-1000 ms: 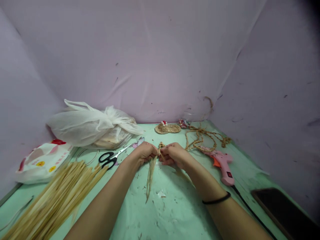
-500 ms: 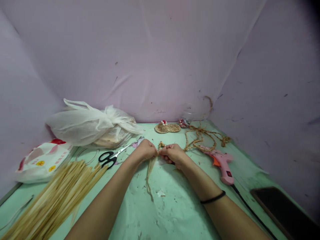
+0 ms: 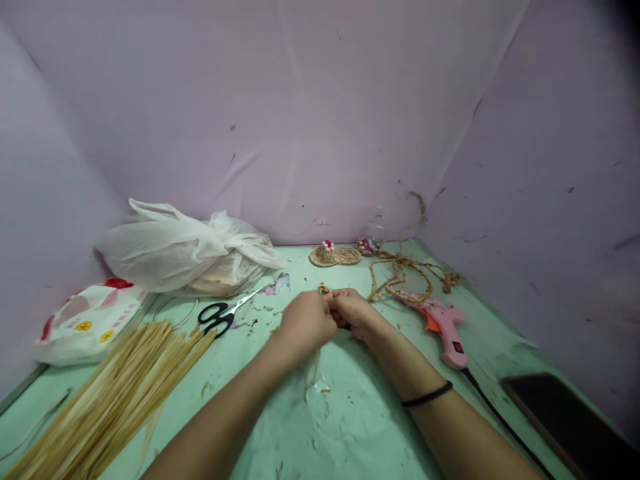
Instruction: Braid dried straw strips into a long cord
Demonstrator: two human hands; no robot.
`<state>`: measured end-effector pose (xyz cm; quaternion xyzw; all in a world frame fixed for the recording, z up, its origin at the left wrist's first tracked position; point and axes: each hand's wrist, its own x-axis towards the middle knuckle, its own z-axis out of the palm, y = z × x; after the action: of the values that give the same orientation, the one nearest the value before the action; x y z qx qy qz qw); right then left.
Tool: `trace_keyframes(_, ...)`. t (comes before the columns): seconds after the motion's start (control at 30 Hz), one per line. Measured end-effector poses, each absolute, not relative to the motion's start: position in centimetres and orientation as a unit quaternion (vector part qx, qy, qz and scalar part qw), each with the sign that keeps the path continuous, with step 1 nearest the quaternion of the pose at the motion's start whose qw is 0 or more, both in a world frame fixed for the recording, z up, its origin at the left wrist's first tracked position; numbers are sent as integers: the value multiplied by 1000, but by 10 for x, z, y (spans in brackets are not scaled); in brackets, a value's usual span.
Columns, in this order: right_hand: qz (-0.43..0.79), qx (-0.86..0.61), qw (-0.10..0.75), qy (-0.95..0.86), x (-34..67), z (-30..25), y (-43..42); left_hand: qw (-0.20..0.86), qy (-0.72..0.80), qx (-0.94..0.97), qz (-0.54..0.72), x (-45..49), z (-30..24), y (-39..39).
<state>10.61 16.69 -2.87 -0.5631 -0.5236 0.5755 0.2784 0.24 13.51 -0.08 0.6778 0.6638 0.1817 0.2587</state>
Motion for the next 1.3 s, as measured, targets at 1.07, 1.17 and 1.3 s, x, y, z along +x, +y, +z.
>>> trace_keyframes(1.07, 206, -630, 84, -744, 104, 8, 146, 617, 639, 369, 273, -9, -14, 160)
trace_keyframes(1.17, 201, -612, 93, -759, 100, 7, 143, 631, 622, 379, 267, -16, -16, 160)
trace_keyframes(1.3, 278, -573, 86, -766, 108, 6, 148, 623, 616, 400, 267, -22, -22, 161)
